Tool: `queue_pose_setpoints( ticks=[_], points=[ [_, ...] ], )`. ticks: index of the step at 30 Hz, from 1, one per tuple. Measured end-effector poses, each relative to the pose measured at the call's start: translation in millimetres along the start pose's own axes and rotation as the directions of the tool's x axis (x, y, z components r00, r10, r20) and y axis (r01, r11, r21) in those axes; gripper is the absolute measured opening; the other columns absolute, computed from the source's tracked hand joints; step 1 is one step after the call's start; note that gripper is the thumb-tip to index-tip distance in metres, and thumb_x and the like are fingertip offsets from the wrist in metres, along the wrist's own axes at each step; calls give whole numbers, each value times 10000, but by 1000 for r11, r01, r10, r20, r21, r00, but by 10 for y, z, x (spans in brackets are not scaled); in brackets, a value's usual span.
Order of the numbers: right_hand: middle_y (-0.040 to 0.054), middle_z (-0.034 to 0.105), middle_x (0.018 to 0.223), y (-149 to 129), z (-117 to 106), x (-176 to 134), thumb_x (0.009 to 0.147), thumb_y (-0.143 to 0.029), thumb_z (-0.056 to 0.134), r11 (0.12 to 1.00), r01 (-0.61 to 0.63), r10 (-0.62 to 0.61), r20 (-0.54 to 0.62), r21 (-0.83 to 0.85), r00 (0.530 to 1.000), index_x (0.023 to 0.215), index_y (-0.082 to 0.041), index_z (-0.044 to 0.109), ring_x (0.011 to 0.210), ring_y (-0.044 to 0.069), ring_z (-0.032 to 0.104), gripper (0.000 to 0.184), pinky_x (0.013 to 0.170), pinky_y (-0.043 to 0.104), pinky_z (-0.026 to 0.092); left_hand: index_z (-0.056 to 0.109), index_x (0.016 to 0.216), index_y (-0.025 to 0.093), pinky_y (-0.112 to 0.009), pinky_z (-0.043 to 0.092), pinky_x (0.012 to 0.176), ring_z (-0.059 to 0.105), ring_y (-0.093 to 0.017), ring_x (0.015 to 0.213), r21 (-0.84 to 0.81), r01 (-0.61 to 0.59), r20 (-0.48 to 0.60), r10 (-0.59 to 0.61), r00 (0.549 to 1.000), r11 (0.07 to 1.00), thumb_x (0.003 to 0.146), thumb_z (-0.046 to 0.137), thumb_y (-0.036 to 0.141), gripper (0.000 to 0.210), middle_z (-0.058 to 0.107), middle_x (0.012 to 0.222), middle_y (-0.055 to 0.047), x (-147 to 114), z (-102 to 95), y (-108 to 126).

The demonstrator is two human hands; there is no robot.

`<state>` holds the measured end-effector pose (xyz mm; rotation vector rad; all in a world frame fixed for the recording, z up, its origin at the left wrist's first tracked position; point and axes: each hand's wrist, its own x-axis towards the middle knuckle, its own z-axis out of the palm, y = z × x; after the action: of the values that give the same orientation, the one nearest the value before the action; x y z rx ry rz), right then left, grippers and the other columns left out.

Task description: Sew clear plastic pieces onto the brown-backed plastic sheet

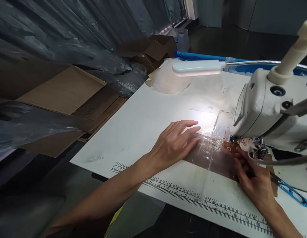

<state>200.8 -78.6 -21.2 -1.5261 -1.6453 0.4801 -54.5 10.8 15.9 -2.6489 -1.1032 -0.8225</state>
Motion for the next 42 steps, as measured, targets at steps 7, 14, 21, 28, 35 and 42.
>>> queue_pose_setpoints(
  ticks=[7, 14, 21, 28, 35, 42],
  points=[
    [39, 747, 920, 1, -54, 8, 922, -324, 596, 999, 8, -8, 8, -51, 1000, 1193, -302, 670, 722, 206, 706, 282, 680, 390, 628, 626, 973, 178, -303, 463, 739, 613, -160, 850, -228, -211, 29, 223, 974, 951, 963, 545, 170, 83, 698, 988, -55, -42, 15, 94],
    [43, 726, 819, -64, -106, 115, 906, -326, 605, 982, 154, -142, 108, -113, 984, 1224, -240, 638, 602, 185, 660, 331, 541, 349, 584, 629, 1124, 111, -372, 545, 897, 638, -214, 1031, -349, -304, 168, 379, 910, 886, 985, 547, 357, 294, 668, 1177, -139, -92, 160, 115],
    [47, 696, 807, -76, -123, 131, 901, -339, 543, 985, 153, -130, 237, -79, 963, 1205, -216, 656, 709, 195, 664, 346, 689, 361, 583, 647, 1129, 146, -426, 544, 912, 651, -221, 1018, -390, -256, 175, 344, 922, 884, 993, 528, 338, 264, 684, 1156, -133, -74, 261, 76],
    [23, 656, 717, -114, -153, 138, 874, -373, 558, 1000, 4, -3, 198, -6, 980, 1220, -174, 658, 599, 156, 601, 412, 614, 306, 540, 666, 1076, 181, -385, 544, 807, 664, -204, 956, -361, -183, 115, 238, 964, 914, 990, 515, 308, 215, 695, 1132, -110, -20, 206, 121],
    [17, 639, 686, -93, -141, 127, 857, -356, 553, 999, 42, -41, 187, 1, 982, 1191, -138, 664, 606, 157, 599, 414, 621, 304, 531, 682, 931, 163, -299, 523, 693, 636, -152, 773, -400, -59, 28, 77, 997, 915, 997, 455, 314, 280, 703, 911, -78, 23, 148, 229],
    [91, 719, 864, -210, -82, 41, 917, -251, 518, 923, 382, -368, 197, -39, 909, 1028, -168, 688, 723, 184, 677, 220, 632, 311, 566, 540, 1318, 130, -229, 482, 578, 528, -99, 555, -637, 155, 186, -45, 982, 755, 1008, 403, 438, 458, 604, 641, 30, 5, 184, 403]
  ],
)
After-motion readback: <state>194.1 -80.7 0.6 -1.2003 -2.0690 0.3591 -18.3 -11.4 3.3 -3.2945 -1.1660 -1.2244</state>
